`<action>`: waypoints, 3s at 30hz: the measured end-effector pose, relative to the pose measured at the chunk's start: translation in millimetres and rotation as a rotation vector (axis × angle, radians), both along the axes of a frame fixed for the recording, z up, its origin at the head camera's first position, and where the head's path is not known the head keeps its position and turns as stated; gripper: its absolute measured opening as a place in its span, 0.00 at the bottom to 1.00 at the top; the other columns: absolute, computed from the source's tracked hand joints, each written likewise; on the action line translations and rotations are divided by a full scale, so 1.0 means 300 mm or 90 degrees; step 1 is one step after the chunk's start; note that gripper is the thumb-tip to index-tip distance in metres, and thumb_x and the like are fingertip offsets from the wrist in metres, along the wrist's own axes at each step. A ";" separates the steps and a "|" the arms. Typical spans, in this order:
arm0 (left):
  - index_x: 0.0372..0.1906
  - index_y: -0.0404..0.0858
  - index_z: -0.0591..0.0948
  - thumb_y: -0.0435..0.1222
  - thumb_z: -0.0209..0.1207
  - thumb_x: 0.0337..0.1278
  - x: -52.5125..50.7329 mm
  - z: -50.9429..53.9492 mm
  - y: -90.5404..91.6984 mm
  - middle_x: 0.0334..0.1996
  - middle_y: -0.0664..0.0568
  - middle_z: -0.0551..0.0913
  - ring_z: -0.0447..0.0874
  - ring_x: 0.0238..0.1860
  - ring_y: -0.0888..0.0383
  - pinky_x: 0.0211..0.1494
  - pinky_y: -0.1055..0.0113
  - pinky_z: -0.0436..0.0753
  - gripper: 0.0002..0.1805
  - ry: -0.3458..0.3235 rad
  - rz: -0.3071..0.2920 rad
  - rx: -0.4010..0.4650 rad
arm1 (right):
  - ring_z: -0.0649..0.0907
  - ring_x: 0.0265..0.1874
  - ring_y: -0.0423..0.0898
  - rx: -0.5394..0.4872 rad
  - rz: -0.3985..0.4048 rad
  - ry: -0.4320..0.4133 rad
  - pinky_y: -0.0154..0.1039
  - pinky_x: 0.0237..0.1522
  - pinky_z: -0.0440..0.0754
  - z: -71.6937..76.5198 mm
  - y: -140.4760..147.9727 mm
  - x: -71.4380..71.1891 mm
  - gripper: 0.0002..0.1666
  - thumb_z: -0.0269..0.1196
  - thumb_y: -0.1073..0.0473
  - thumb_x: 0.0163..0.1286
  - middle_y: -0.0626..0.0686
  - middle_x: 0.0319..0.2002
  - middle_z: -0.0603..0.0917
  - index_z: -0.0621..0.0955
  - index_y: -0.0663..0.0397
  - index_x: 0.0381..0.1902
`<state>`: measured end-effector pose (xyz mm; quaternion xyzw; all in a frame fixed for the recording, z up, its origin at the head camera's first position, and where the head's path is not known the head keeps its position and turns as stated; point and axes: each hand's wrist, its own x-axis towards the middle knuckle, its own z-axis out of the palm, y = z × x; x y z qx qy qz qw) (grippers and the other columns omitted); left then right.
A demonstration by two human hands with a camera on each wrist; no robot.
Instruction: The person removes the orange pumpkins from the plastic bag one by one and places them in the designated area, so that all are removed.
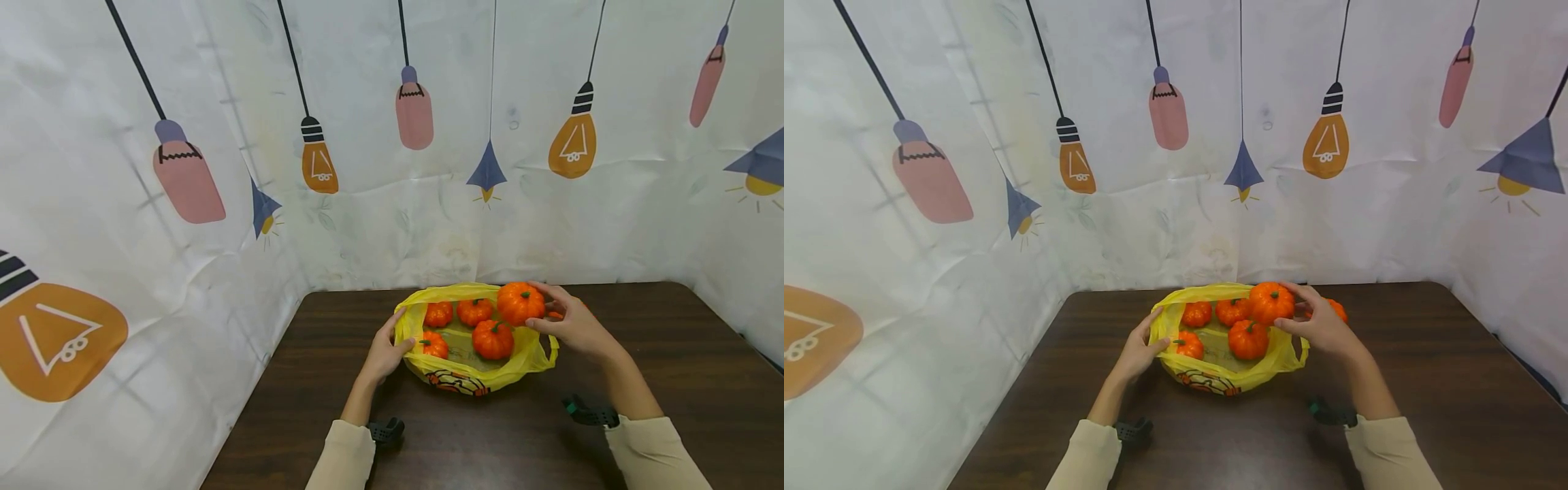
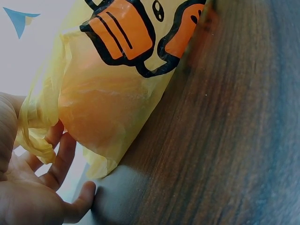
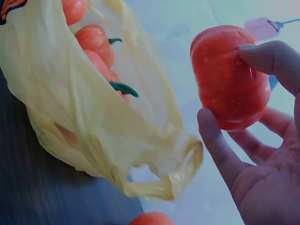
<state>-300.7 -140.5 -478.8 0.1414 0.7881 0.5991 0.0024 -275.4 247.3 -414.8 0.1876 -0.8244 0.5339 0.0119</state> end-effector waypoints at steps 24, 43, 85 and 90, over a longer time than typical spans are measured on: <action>0.81 0.37 0.60 0.27 0.58 0.70 0.047 0.071 0.003 0.65 0.29 0.76 0.84 0.51 0.50 0.49 0.62 0.84 0.37 -0.008 -0.013 -0.002 | 0.68 0.52 0.25 0.040 -0.188 0.035 0.22 0.41 0.78 -0.009 0.216 0.013 0.49 0.64 0.51 0.75 0.69 0.77 0.54 0.51 0.48 0.84; 0.81 0.39 0.58 0.28 0.57 0.71 0.048 0.066 -0.002 0.61 0.30 0.79 0.84 0.44 0.54 0.45 0.63 0.83 0.38 -0.019 -0.015 -0.003 | 0.65 0.63 0.65 0.015 -0.303 -0.033 0.26 0.39 0.72 -0.055 0.286 0.007 0.53 0.66 0.42 0.71 0.69 0.81 0.44 0.49 0.34 0.84; 0.81 0.49 0.60 0.30 0.58 0.71 -0.026 -0.046 -0.004 0.68 0.34 0.75 0.83 0.57 0.46 0.52 0.61 0.84 0.38 -0.005 0.007 -0.005 | 0.42 0.74 0.82 0.023 -0.364 -0.155 0.80 0.67 0.52 -0.262 0.438 -0.020 0.58 0.62 0.42 0.74 0.77 0.79 0.34 0.41 0.61 0.82; 0.81 0.47 0.60 0.30 0.57 0.72 -0.022 -0.037 -0.007 0.67 0.34 0.75 0.83 0.55 0.47 0.50 0.63 0.84 0.37 -0.001 0.002 -0.006 | 0.40 0.75 0.82 0.030 -0.365 -0.155 0.80 0.67 0.49 -0.262 0.433 -0.019 0.59 0.63 0.42 0.73 0.77 0.78 0.34 0.42 0.61 0.82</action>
